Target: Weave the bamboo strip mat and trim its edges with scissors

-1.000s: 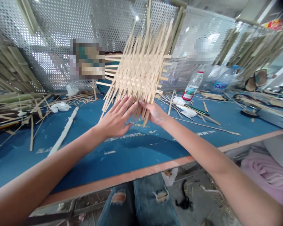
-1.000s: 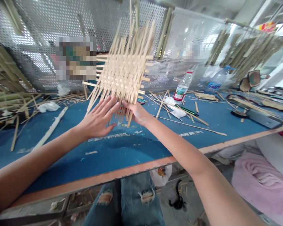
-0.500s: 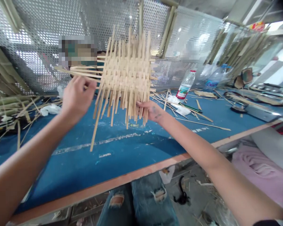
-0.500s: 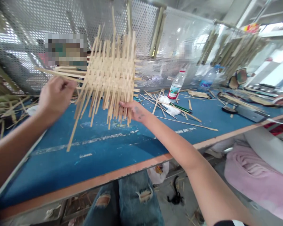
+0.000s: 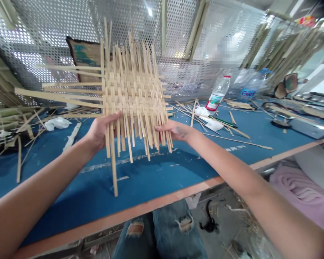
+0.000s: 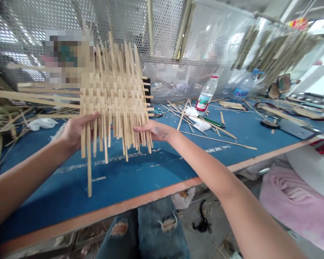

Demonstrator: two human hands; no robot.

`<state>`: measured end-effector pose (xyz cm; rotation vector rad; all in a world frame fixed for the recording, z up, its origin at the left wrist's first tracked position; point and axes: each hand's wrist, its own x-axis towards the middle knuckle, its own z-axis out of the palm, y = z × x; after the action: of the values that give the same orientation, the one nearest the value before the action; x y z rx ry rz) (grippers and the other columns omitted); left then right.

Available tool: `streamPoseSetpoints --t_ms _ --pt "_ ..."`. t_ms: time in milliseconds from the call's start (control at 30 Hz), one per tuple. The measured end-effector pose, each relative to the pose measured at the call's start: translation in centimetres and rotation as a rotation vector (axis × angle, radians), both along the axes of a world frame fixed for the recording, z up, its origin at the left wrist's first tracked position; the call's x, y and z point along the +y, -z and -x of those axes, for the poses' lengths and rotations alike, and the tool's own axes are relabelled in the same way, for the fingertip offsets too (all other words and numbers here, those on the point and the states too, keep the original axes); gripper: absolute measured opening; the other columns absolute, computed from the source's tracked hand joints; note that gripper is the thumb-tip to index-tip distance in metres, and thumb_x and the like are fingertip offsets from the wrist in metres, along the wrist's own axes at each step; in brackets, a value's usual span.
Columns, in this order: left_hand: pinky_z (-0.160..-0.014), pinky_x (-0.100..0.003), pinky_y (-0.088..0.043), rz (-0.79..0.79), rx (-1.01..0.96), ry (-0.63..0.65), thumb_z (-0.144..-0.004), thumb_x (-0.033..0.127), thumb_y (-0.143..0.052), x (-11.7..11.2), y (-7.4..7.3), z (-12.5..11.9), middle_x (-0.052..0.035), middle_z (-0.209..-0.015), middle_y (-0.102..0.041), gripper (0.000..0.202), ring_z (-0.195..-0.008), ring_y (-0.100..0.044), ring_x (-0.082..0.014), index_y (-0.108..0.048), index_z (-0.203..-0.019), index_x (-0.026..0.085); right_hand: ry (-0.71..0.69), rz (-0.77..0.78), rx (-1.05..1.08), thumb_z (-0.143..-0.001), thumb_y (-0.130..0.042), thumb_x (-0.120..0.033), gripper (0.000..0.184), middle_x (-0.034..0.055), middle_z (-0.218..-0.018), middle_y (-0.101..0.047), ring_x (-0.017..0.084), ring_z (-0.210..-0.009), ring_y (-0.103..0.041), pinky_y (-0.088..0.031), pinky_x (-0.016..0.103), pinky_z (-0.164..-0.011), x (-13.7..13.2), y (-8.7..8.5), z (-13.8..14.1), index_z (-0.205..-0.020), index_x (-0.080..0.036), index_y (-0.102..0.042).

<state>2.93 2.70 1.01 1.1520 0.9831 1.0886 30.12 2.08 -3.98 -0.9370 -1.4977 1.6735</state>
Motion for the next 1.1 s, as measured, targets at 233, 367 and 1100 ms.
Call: streamPoseSetpoints --t_ms 233,367,1100 --pt "-0.051 -0.028 -0.058 0.103 -0.05 -0.028 -0.098 0.02 -0.056 0.6 0.8 -0.1 -0.0053 -0.056 -0.068 0.027 -0.051 -0.065 -0.0185 -0.07 -0.079 0.009 0.321 -0.137 0.167 -0.086 -0.069 -0.064 0.048 0.0073 -0.112 -0.076 0.025 -0.096 -0.073 -0.061 0.046 -0.089 2.7 -0.8 -5.1 -0.109 -0.023 -0.069" --pt "-0.045 -0.028 -0.056 0.169 -0.018 0.008 -0.097 0.016 -0.055 0.6 1.9 -0.5 -0.0088 -0.058 -0.07 0.025 -0.046 -0.065 -0.0193 -0.071 -0.081 0.006 0.363 -0.176 0.028 -0.079 -0.082 -0.057 0.042 0.0049 -0.104 -0.075 0.017 -0.075 -0.068 -0.06 0.036 -0.073 3.3 0.1 -4.8 -0.1 -0.023 -0.07" --pt "-0.048 -0.037 -0.064 0.275 -0.068 0.137 -0.098 0.018 -0.051 1.0 4.3 -1.0 -0.0174 -0.073 -0.077 0.032 -0.053 -0.074 -0.0292 -0.074 -0.111 -0.001 0.233 -0.045 0.143 -0.077 -0.087 -0.047 0.042 -0.0032 -0.093 -0.07 0.018 -0.087 -0.066 -0.053 0.037 -0.088 3.9 2.0 -4.3 -0.1 -0.026 -0.059"
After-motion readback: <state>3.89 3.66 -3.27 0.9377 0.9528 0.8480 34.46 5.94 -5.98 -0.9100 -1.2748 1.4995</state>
